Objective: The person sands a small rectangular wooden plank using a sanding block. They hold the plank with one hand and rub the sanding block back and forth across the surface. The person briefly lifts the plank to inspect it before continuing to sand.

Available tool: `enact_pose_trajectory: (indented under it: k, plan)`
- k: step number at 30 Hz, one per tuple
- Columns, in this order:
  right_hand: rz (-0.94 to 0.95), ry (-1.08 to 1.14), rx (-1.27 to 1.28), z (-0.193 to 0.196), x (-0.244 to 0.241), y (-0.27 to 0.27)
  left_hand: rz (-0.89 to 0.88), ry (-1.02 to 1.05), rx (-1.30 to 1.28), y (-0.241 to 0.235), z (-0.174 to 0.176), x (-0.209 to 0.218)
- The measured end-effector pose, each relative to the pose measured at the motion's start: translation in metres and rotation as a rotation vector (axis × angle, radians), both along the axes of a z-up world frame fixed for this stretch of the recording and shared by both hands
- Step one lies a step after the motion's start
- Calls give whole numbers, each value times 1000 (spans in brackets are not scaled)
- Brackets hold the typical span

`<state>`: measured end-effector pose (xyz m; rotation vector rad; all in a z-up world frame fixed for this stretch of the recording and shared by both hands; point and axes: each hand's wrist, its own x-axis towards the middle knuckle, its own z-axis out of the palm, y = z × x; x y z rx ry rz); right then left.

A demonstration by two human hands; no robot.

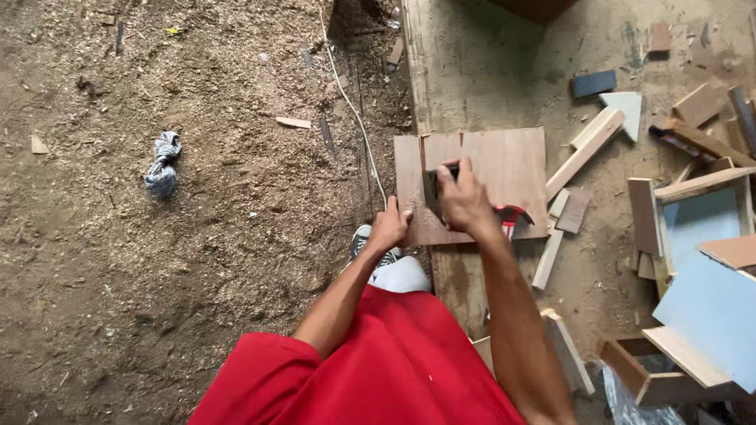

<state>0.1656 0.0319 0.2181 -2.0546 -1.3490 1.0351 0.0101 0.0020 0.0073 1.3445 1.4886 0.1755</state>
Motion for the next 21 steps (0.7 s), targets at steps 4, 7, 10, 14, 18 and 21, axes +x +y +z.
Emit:
enact_pose_trajectory:
  k: [4,7,10,14,18,21]
  plan:
    - [-107,210,-348,85,20,3,-22,26,-67,1,-6,-6]
    - [-132,122,-324,108,26,-15,-22,-9,-4,-9,-10,-5]
    - [-142,124,-255,72,7,-14,-4,-24,-10,5,-7,-7]
    - [-47,-126,117,-3,-17,-22,12,-32,-26,-4,2,-11]
    - [-64,-7,-16,0,-8,-9,56,-18,-171,-4,7,-7]
    - [3,77,-6,55,7,0,25,-16,0,7,5,-8]
